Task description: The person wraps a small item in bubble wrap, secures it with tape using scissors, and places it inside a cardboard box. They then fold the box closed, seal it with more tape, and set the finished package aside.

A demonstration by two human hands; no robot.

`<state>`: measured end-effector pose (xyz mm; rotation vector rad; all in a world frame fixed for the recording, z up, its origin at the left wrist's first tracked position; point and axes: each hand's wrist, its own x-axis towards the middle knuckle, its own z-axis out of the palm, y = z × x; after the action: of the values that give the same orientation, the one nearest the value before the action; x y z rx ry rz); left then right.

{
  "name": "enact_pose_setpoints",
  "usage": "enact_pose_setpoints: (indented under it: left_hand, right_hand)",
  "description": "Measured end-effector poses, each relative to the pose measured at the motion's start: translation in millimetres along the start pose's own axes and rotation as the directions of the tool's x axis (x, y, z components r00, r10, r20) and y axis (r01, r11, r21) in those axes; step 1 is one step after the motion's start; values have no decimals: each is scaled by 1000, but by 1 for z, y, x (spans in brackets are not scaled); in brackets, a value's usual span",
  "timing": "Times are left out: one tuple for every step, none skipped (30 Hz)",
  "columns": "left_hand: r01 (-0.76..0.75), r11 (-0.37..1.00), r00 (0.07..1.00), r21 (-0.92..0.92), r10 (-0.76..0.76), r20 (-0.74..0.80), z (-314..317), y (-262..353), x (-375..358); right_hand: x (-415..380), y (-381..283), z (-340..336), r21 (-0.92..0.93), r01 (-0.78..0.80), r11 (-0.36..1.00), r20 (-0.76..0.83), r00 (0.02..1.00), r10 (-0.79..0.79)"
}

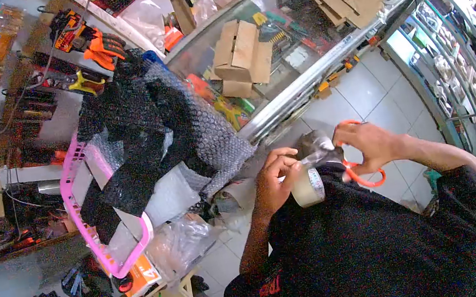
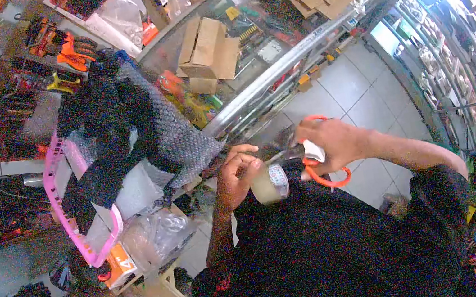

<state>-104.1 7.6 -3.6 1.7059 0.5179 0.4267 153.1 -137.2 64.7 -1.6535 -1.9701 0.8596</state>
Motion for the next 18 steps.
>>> enact_pose_setpoints:
  left_hand:
    - [31,999,999,-31,-31,19,1,0,1]
    - [31,999,999,-24,-31,34,1,2,2]
    - [14,999,999,-32,-13,38,0,4,2]
    - [-4,999,999,-40,6,41,-1,5,3]
    - [-24,999,999,-46,26,43,-2,7,4]
    - [7,997,999,-74,-4,45,-2,9,3]
    - [36,994,998,-104,-31,47,-1,11,4]
    - [64,989,997,-134,-58,49,1,12,4]
    - [3,997,999,-74,0,36,3,14,7]
    - [-56,998,998,-14,56,27,5,17,10]
    - [-112,993,994,45,111,19,8,18,11]
    - [-91,996,996,16,91,17,12,18,11]
    - [-71,997,997,-11,71,17,15,17,11]
    - [-47,998,999,-36,47,20,17,16,11]
    - [-36,998,999,-61,38,34,18,16,12]
    - [-24,996,998,-84,28,48,18,15,14]
    - [-14,994,998,-108,20,61,18,16,14]
    - [-26,997,997,-66,30,64,17,16,14]
  right_hand:
    - [0,-5,-6,-21,-21,1000,74,997,23]
    - [2,-9,-12,-40,-41,998,147,988,46]
    - [3,-13,-17,-58,-59,997,217,974,70]
    - [5,-16,-23,-75,-76,994,250,964,93]
    - [8,-19,-27,-86,-76,993,278,956,98]
    - [10,-21,-30,-98,-75,992,306,947,102]
    - [12,-22,-33,-113,-72,991,334,937,107]
    - [13,-19,-33,-104,-61,993,343,935,93]
    - [14,-15,-32,-95,-50,994,352,932,81]
    - [14,-12,-33,-84,-41,996,362,929,69]
    - [15,-12,-35,-63,-45,997,372,926,65]
    - [18,-12,-39,-47,-46,998,381,922,60]
    - [21,-12,-43,-30,-46,998,388,920,54]
    - [22,-12,-47,-36,-44,998,400,915,55]
    - [23,-12,-49,-37,-43,998,410,910,55]
    - [23,-13,-49,-36,-44,998,421,905,55]
    - [23,-14,-49,-23,-30,999,413,910,37]
    - [25,-15,-51,-15,-14,1000,404,915,19]
